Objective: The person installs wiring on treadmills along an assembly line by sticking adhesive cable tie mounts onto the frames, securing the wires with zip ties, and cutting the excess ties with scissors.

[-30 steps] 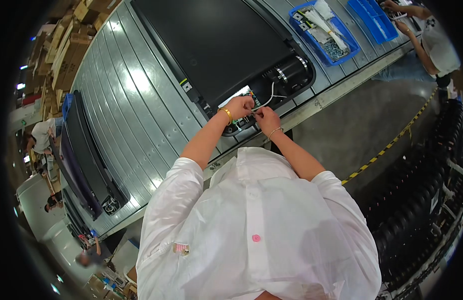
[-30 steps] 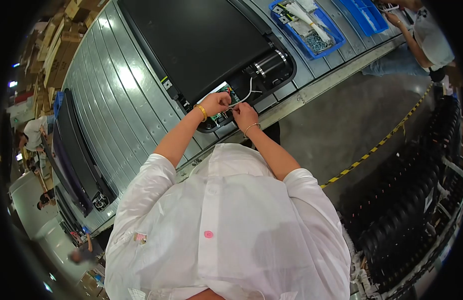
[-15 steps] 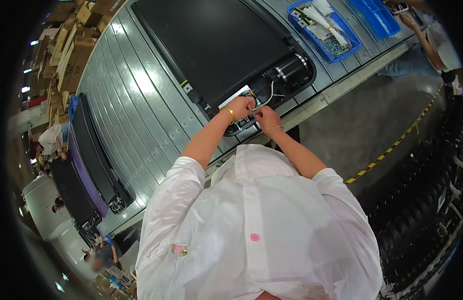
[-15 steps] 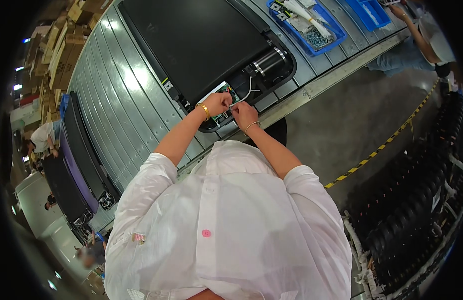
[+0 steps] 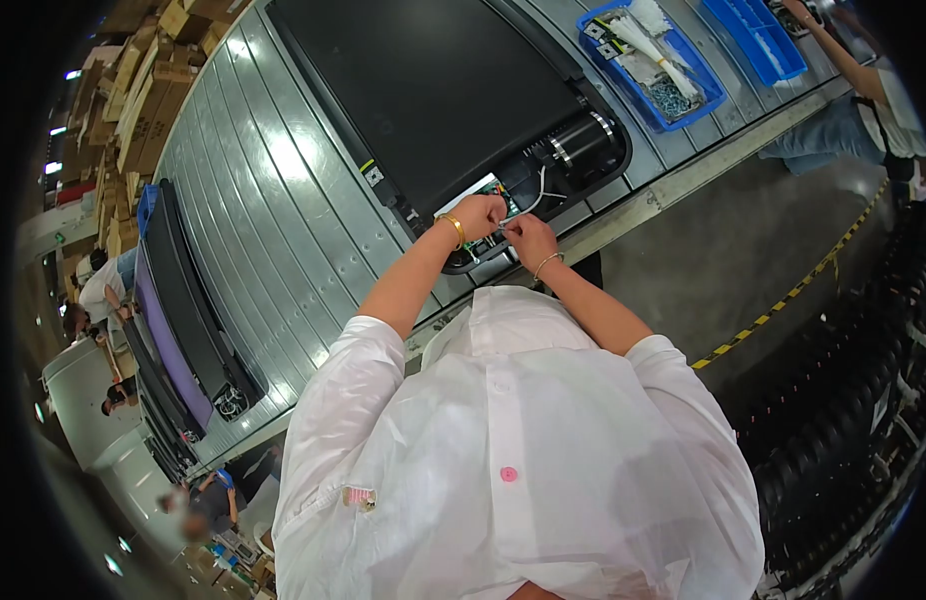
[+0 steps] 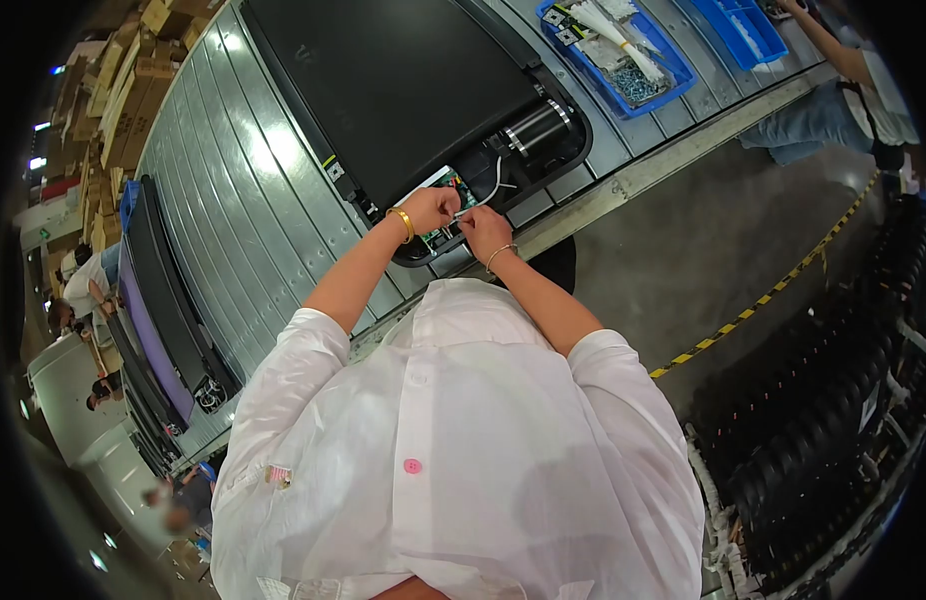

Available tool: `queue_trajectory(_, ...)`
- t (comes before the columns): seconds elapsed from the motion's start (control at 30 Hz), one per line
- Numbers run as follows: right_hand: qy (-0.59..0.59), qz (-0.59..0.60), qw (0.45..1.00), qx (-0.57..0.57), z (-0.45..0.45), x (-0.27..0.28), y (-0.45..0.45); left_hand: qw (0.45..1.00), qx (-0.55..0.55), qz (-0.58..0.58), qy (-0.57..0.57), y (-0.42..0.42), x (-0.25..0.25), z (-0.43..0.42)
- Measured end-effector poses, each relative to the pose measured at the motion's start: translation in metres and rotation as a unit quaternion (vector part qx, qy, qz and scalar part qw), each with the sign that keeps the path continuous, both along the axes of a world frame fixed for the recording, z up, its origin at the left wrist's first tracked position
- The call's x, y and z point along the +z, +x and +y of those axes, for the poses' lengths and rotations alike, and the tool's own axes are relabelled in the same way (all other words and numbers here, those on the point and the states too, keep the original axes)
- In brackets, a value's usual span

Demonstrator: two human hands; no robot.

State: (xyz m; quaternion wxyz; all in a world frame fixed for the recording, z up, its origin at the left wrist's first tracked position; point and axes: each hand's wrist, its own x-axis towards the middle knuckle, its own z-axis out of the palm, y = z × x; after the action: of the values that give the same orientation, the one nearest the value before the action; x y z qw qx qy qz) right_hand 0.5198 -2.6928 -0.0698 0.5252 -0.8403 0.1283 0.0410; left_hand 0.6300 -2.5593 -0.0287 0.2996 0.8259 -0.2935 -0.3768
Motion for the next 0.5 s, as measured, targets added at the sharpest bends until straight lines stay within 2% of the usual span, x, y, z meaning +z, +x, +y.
queue_trajectory(0.2, -0.011, -0.004, 1.000, 0.008, -0.0017, 0.0024, 0.0012, 0.999, -0.010, -0.041, 0.013, -0.0017, -0.0010, -0.0021)
queue_trajectory(0.3, -0.002, -0.006, 1.000, 0.009, -0.0031, 0.0017, 0.0008, 1.000, 0.017, 0.020, -0.002, 0.0020, -0.0011, 0.0011)
queue_trajectory(0.5, -0.004, -0.002, 1.000, 0.021, -0.0049, 0.0020, 0.0022, 1.000, 0.011, 0.004, 0.010, 0.0006, 0.0002, -0.0012)
